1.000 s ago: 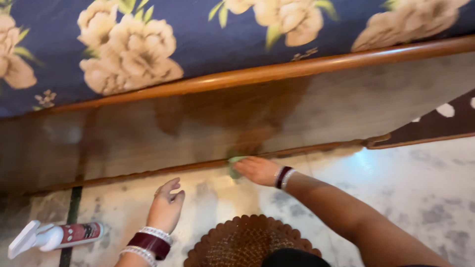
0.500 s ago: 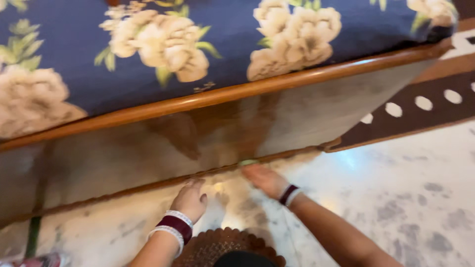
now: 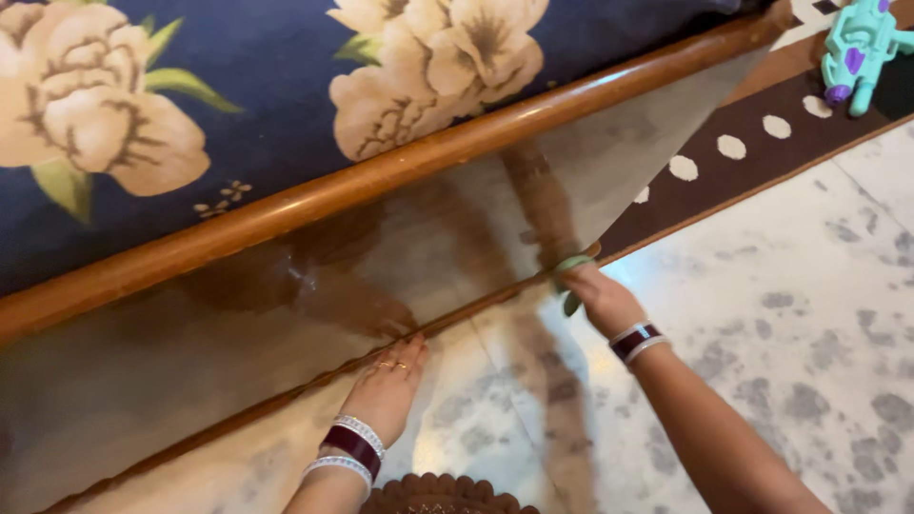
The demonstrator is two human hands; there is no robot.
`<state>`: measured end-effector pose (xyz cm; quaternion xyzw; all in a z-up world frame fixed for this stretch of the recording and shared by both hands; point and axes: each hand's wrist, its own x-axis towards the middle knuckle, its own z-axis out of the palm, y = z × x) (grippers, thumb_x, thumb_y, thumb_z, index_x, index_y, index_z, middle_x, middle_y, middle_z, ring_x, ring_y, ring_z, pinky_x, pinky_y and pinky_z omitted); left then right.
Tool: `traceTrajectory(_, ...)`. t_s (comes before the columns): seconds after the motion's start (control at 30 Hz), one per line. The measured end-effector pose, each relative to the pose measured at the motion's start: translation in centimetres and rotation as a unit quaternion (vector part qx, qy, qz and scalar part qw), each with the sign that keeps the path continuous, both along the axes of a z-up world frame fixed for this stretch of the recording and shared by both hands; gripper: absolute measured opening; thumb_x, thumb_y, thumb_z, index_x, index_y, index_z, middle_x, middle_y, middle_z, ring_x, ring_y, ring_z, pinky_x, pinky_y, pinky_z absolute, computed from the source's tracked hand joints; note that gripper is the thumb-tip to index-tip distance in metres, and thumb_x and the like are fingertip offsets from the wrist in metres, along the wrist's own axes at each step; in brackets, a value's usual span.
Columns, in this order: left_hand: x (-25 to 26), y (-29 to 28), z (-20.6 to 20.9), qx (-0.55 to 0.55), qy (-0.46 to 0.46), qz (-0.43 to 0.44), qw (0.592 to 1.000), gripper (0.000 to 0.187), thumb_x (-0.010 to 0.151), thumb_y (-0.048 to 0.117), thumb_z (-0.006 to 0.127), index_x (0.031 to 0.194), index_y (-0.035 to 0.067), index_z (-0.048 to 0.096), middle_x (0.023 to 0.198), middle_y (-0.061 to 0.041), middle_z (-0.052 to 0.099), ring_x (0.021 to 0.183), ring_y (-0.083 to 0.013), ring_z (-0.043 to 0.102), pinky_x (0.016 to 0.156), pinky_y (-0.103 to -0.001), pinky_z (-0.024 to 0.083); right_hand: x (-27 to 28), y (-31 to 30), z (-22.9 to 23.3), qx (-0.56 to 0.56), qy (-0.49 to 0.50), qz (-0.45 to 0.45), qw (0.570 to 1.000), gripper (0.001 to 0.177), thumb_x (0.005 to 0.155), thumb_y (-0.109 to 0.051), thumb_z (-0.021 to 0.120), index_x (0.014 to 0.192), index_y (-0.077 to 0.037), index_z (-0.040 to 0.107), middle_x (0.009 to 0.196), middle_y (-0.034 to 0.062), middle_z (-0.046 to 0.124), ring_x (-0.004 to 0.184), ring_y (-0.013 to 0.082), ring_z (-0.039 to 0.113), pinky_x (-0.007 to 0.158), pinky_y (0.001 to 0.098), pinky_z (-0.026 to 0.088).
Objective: The person cleans the wooden frame of a bed using a green cloth and a spray bottle. They wipe the side and corner edges of the bed frame, occasionally spraying the surface with a cleaning solution before wiping it down.
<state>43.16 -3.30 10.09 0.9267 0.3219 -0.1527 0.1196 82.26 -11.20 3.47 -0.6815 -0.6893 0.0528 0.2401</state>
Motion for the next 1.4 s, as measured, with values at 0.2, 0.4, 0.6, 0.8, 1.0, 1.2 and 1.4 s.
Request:
traceTrajectory(0.2,3.9,-1.0,0.7,0.015,-0.043,-0.032,0.998,0.072,0.083,-0.006,0.049,0.152,0.004,0.032,0.164,-0.013,0.025,0.149,-0.0316,0.028,0.116,-0.045,0.032,-4.7,0.6,-1.3,0.165,0.021,-0.058,0.984,0.051,0.077,0.013,0.052,0.118,-0.011,0.070,0.125,0.0121,0.070,0.114,0.0322,0.067,0.094,0.0383,0.057)
traceTrajectory(0.4,3.9,-0.4,-0.3,0.024,-0.047,-0.007,0.999,0.059,0.091,0.005,0.046,0.149,0.006,0.038,0.161,-0.015,0.031,0.147,-0.0310,0.034,0.116,-0.045,0.033,-14.4,0.8,-1.4,0.178,0.052,0.119,0.975,0.043,0.083,0.006,0.059,0.125,-0.004,0.067,0.127,0.0150,0.067,0.117,0.0336,0.065,0.102,0.0427,0.053)
traceTrajectory(0.6,2.8,0.5,-2.4,0.056,-0.054,-0.045,0.996,0.061,0.086,0.001,0.045,0.147,0.002,0.038,0.160,-0.017,0.030,0.145,-0.0295,0.035,0.118,-0.043,0.027,-4.6,0.3,-3.0,0.206,-0.001,-0.126,0.970,0.054,0.073,0.019,0.049,0.115,-0.006,0.072,0.124,0.0143,0.071,0.118,0.0344,0.067,0.103,0.0410,0.053)
traceTrajectory(0.8,2.5,0.1,-3.8,0.079,-0.011,-0.048,0.996,0.067,0.088,0.002,0.042,0.153,0.003,0.027,0.166,-0.015,0.017,0.149,-0.0241,0.027,0.121,-0.043,0.021,3.9,1.2,-4.2,0.262,0.391,-0.272,0.839,0.049,0.087,0.010,0.050,0.132,-0.005,0.060,0.132,0.0108,0.064,0.118,0.0239,0.064,0.098,0.0329,0.053)
traceTrajectory(1.0,1.9,0.0,-4.6,0.094,0.048,-0.070,0.992,0.074,0.087,0.003,0.042,0.157,0.003,0.016,0.173,-0.014,0.008,0.151,-0.0235,0.020,0.121,-0.043,0.014,0.3,5.7,-6.2,0.260,0.406,-0.299,0.823,0.052,0.096,0.004,0.045,0.147,-0.003,0.053,0.146,0.0160,0.058,0.133,0.0278,0.055,0.113,0.0359,0.042)
traceTrajectory(1.2,2.1,-0.1,-5.3,0.133,0.016,-0.075,0.988,0.076,0.086,0.008,0.043,0.158,0.003,0.019,0.172,-0.015,0.012,0.152,-0.0259,0.024,0.119,-0.045,0.017,-5.1,4.5,-6.0,0.329,0.277,-0.310,0.848,0.055,0.095,0.004,0.042,0.149,0.004,0.049,0.155,0.0199,0.049,0.146,0.0334,0.043,0.122,0.0379,0.030)
traceTrajectory(1.4,4.8,-1.2,-3.0,0.084,0.036,-0.034,0.995,0.070,0.091,0.007,0.045,0.158,0.000,0.026,0.165,-0.018,0.025,0.144,-0.0310,0.036,0.121,-0.045,0.023,5.7,8.4,-8.4,0.205,0.510,-0.301,0.779,0.035,0.103,-0.009,0.045,0.131,-0.002,0.065,0.118,0.0092,0.072,0.105,0.0187,0.065,0.093,0.0293,0.051)
